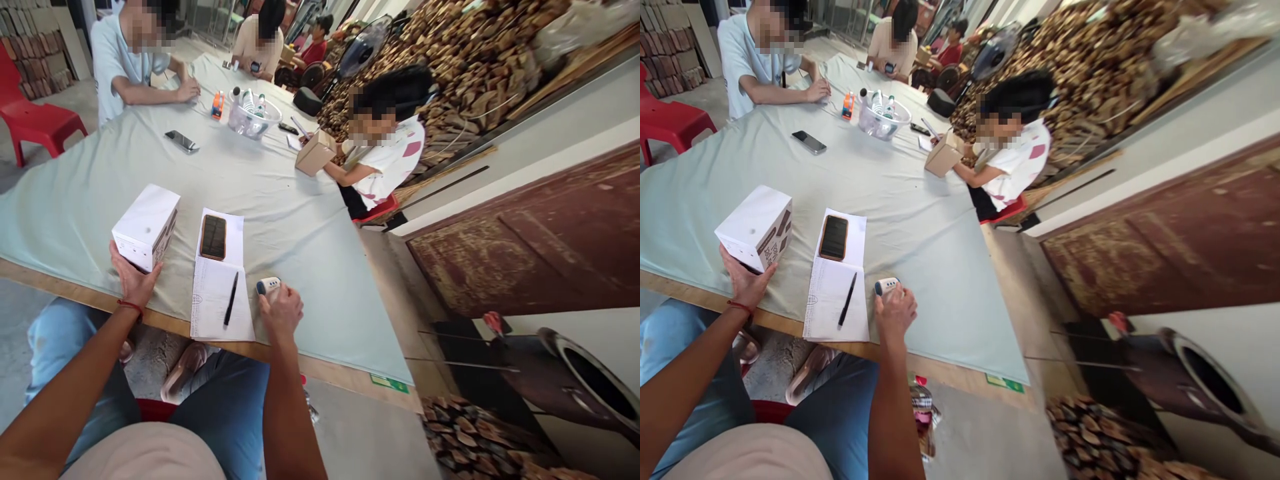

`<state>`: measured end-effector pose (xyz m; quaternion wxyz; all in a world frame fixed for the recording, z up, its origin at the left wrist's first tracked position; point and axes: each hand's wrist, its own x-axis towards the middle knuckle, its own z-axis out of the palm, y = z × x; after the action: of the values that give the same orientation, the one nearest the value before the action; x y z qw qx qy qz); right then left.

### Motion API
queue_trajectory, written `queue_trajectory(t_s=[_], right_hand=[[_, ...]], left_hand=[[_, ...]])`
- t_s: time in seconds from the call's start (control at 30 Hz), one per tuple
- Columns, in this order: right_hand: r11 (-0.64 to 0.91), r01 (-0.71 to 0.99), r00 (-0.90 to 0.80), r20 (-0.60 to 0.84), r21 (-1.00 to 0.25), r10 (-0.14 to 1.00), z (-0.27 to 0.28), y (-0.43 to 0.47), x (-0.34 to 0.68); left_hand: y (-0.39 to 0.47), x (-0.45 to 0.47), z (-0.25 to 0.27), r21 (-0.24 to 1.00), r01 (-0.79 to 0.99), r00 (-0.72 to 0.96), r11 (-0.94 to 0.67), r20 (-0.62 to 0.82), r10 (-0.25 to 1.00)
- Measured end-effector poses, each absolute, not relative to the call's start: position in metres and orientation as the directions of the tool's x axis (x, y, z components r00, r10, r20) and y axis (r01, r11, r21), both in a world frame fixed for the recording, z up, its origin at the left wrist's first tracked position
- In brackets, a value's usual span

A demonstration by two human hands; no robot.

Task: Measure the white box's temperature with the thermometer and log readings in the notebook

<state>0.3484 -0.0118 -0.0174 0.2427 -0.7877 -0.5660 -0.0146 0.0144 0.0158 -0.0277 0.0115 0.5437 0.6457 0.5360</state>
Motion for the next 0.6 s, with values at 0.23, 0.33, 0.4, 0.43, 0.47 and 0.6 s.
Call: queue_trajectory(t_s=[0.23, 0.33, 0.4, 0.43, 0.47, 0.6], right_hand=[[-0.343, 0.810, 0.399, 0.018, -0.476, 0.917, -0.014, -0.013, 0.369], [-0.249, 0.621, 0.452, 0.080, -0.744, 0.888, -0.002, -0.010, 0.349], [-0.126, 0.403, 0.434, 0.068, -0.907, 0.899, 0.009, -0.015, 0.323], [-0.074, 0.276, 0.386, 0.039, -0.958, 0.922, 0.015, -0.020, 0.306], [-0.051, 0.134, 0.316, -0.006, -0.990, 0.949, 0.020, -0.025, 0.287], [-0.154, -0.226, 0.098, -0.180, -0.962, 0.979, 0.041, -0.045, 0.218]], left_hand=[[0.009, 0.017, -0.021, 0.916, 0.363, -0.540, -0.174, 0.358, 0.761], [0.003, 0.017, -0.018, 0.926, 0.266, -0.412, -0.267, 0.359, 0.837], [0.002, 0.015, -0.016, 0.936, 0.237, -0.328, -0.259, 0.328, 0.886], [0.002, 0.014, -0.014, 0.941, 0.233, -0.293, -0.244, 0.307, 0.906], [0.002, 0.013, -0.013, 0.945, 0.233, -0.264, -0.230, 0.290, 0.920], [0.005, 0.012, -0.008, 0.948, 0.243, -0.239, -0.207, 0.265, 0.934]])
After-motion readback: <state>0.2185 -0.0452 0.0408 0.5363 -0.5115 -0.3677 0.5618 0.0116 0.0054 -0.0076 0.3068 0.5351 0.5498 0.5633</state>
